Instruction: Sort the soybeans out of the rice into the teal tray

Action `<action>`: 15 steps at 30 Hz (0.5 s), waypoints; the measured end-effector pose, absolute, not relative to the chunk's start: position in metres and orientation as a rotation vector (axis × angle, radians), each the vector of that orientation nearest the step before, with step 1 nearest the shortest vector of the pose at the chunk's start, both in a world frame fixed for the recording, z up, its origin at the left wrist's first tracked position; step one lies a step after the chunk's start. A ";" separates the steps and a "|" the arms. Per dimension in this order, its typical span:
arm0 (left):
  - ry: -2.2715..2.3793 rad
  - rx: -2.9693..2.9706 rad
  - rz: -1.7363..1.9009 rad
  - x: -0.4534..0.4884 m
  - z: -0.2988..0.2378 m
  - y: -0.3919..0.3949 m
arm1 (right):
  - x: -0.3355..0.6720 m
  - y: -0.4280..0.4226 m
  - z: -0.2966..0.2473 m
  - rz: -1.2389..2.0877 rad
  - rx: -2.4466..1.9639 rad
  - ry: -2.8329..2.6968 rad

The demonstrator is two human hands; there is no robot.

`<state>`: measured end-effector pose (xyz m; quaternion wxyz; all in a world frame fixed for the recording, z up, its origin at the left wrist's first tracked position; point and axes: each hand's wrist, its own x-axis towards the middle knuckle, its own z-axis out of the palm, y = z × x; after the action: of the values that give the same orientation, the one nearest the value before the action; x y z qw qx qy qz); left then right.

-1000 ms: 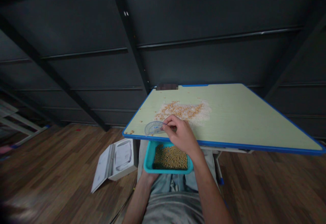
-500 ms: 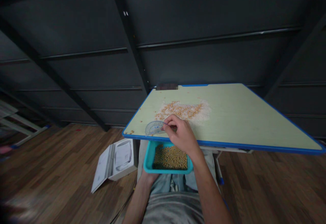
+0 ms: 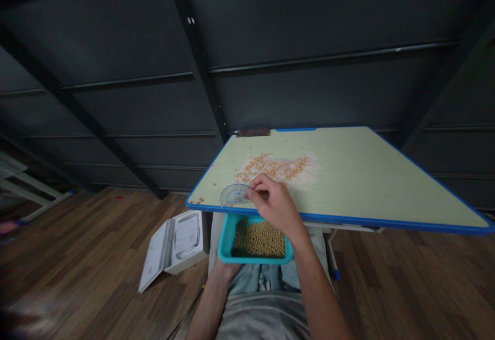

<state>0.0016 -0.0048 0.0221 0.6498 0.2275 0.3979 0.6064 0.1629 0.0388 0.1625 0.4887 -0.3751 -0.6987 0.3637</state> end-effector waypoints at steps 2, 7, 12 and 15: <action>0.899 0.521 1.378 0.002 0.025 -0.005 | 0.163 0.039 0.163 0.891 -0.907 -1.702; 0.893 0.538 1.374 0.005 0.030 -0.007 | 0.164 0.040 0.162 0.917 -0.873 -1.690; 0.894 0.537 1.373 0.007 0.035 -0.007 | 0.162 0.043 0.158 0.848 -0.928 -1.639; 0.888 0.530 1.404 0.006 0.035 -0.006 | 0.161 0.043 0.157 0.797 -0.948 -1.614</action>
<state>0.0061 -0.0058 0.0350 0.6433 0.2328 0.3900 0.6163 0.1610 0.0429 0.1570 0.5258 -0.3962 -0.6750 0.3331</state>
